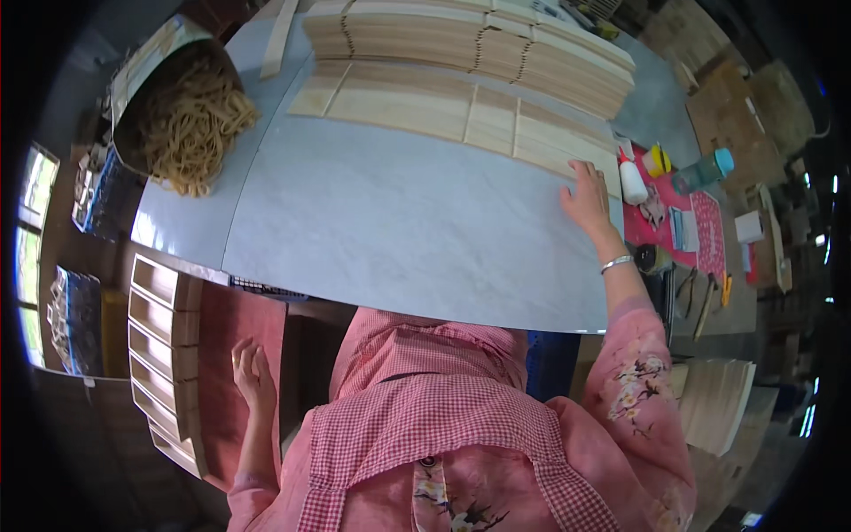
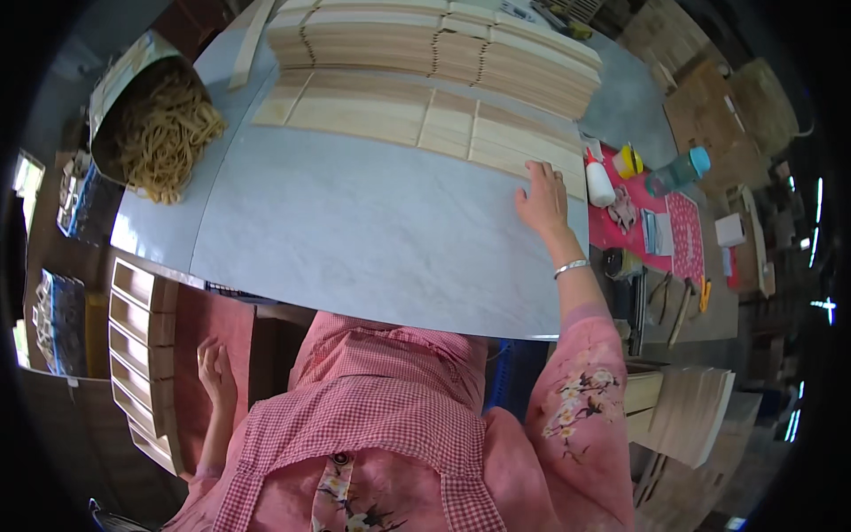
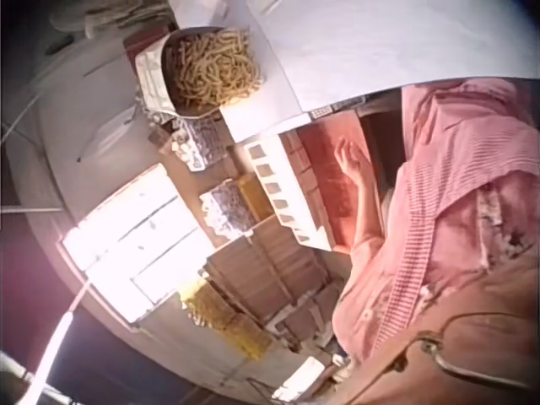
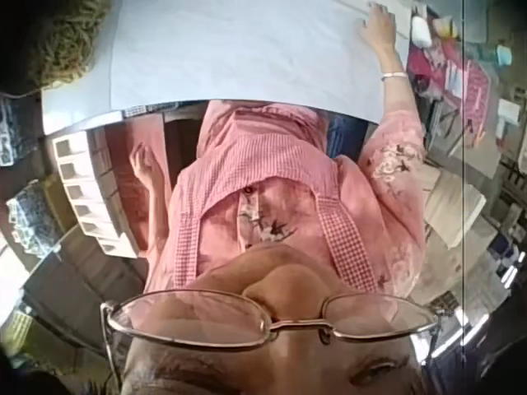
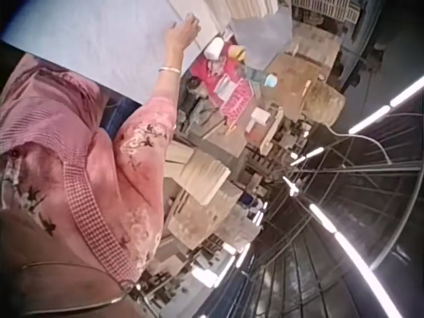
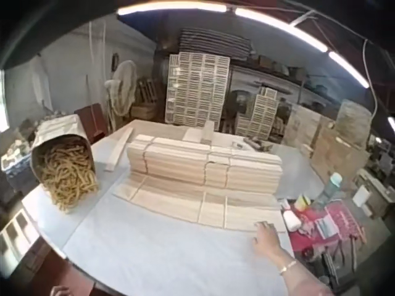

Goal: Assembling thin wooden boxes by applying glue to the edges and using a pneumatic nail gun to join pieces.

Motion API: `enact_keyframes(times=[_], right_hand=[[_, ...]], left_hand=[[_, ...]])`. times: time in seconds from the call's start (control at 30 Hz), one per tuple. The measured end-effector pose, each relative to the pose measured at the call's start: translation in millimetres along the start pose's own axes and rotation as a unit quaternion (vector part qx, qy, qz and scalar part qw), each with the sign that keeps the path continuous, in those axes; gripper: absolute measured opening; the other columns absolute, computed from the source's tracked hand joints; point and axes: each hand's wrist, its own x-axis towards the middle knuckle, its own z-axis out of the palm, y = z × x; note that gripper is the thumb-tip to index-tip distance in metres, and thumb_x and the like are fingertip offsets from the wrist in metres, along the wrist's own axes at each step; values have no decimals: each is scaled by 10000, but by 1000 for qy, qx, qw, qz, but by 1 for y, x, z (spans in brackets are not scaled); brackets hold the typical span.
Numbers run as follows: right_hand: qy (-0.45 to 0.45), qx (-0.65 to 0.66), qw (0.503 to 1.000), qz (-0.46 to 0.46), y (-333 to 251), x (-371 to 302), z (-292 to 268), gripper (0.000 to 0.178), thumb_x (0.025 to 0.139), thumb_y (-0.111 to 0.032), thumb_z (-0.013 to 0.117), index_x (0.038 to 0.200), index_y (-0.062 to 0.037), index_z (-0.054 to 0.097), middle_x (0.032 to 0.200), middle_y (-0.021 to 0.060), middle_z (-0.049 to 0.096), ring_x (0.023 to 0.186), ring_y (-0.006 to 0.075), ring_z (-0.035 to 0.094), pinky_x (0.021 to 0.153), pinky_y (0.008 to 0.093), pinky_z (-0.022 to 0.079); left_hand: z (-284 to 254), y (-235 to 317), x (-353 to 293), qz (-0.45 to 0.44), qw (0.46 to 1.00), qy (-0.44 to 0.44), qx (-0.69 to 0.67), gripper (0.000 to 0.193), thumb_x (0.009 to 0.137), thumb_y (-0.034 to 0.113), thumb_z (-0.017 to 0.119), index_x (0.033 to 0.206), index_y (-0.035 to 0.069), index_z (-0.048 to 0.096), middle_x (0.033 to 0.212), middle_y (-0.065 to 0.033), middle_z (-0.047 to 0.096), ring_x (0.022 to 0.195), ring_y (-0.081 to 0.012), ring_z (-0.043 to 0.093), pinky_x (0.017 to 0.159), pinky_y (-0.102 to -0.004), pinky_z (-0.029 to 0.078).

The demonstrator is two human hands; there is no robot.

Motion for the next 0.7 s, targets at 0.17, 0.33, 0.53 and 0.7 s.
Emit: enact_keyframes(times=[0.17, 0.33, 0.53, 0.7], right_hand=[[-234, -2, 970, 61, 2, 21, -23, 350, 788, -124, 661, 1118, -61, 563, 1163, 178, 609, 1024, 386, 583, 898, 455, 489], [-218, 0, 973, -75, 0, 1, -24, 297, 725, -115, 671, 973, -63, 516, 1012, 193, 616, 923, 406, 590, 827, 448, 479], [-230, 86, 969, -18, -7, -38, -70, 277, 798, -113, 689, 997, -28, 517, 890, 152, 588, 816, 367, 558, 778, 443, 488], [-177, 54, 974, -129, -2, -67, -116, 265, 842, -128, 665, 1046, -28, 528, 925, 183, 623, 833, 380, 599, 745, 456, 496]], left_hand=[[34, 74, 82, 146, 988, -50, -29, 164, 890, 2, 612, 1046, 4, 662, 1322, -154, 585, 1151, -316, 592, 962, -382, 483], [93, 133, 141, 299, 947, -76, -86, 248, 849, 33, 682, 1096, 41, 661, 1337, -138, 575, 1107, -291, 611, 934, -372, 506], [131, 163, 252, 436, 885, -65, 152, 619, 843, 76, 657, 1435, 113, 479, 1543, -106, 415, 1367, -298, 446, 1109, -409, 388], [148, 145, 335, 375, 852, -18, 366, 612, 862, 35, 611, 1452, 113, 468, 1491, -101, 504, 1374, -286, 453, 1085, -448, 387]])
